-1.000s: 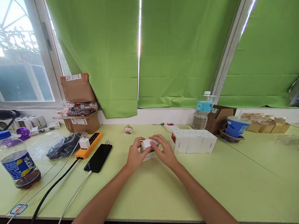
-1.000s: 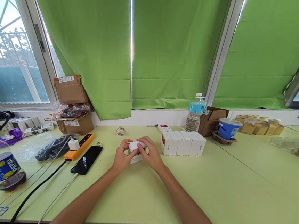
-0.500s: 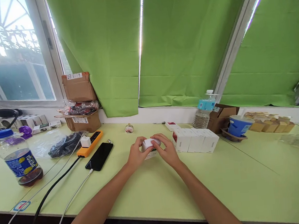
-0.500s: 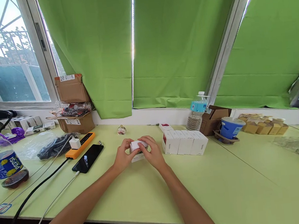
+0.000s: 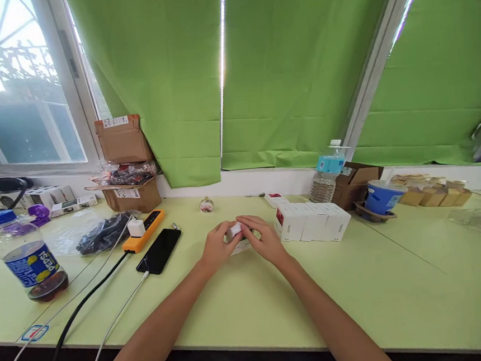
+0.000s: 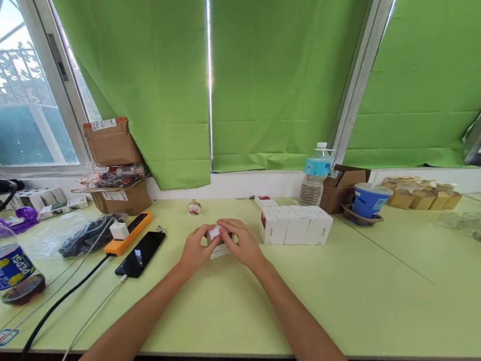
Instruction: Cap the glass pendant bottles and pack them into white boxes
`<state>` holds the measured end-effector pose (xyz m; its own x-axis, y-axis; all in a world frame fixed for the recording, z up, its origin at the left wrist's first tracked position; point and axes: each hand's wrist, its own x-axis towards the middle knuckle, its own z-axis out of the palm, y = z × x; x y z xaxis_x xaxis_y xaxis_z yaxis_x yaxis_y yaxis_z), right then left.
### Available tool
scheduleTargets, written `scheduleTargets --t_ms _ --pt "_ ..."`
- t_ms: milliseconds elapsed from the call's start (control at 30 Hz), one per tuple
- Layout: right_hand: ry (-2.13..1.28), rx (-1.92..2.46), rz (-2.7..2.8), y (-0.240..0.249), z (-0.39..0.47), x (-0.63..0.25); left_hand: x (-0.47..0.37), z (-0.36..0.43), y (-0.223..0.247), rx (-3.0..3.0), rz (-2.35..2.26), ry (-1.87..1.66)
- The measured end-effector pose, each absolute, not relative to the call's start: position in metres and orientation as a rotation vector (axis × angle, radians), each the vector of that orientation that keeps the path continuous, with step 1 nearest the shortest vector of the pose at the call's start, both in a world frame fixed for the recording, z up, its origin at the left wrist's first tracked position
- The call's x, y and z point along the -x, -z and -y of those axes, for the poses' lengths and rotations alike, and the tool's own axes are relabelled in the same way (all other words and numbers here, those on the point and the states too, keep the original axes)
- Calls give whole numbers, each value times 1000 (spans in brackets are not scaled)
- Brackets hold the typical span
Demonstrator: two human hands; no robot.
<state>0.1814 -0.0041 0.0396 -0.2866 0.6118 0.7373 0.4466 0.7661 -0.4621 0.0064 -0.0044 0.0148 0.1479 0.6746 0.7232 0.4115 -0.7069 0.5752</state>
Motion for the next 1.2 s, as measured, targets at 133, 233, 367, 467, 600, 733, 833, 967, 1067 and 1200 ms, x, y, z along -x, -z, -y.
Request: scheduleTargets --t_ms 133,233,367,467,600,733,833,967,1067,1200 --pt "-142 819 1980 -37 1 -182 -5 1 -13 -2193 -1065 -1598" --pt "-116 833 2021 -38 1 -183 -4 -3 -15 -2120 -1021 -1587" --pt "-112 854 2098 -38 4 -185 0 -10 -18 -2014 -932 -1558" --pt "-88 905 2110 -35 4 -184 6 -15 -16 -2064 -971 -1535" --pt "166 1104 2005 -29 -2 -181 15 -19 -8 -2268 -1138 -1477" --pt "557 1316 1873 -27 -11 -190 17 -23 1 -2401 -1264 -1350" --pt "769 1446 1788 -29 -17 -203 16 -24 5 -2450 -1283 -1282" --pt "897 1597 1652 -32 -20 -216 14 -24 8 -2487 -1307 -1219" --pt "916 1652 1575 -34 -21 -221 14 -26 8 -2503 -1407 -1196" --pt "881 1590 1525 -34 -21 -223 24 -33 -1 -2507 -1782 -1121"
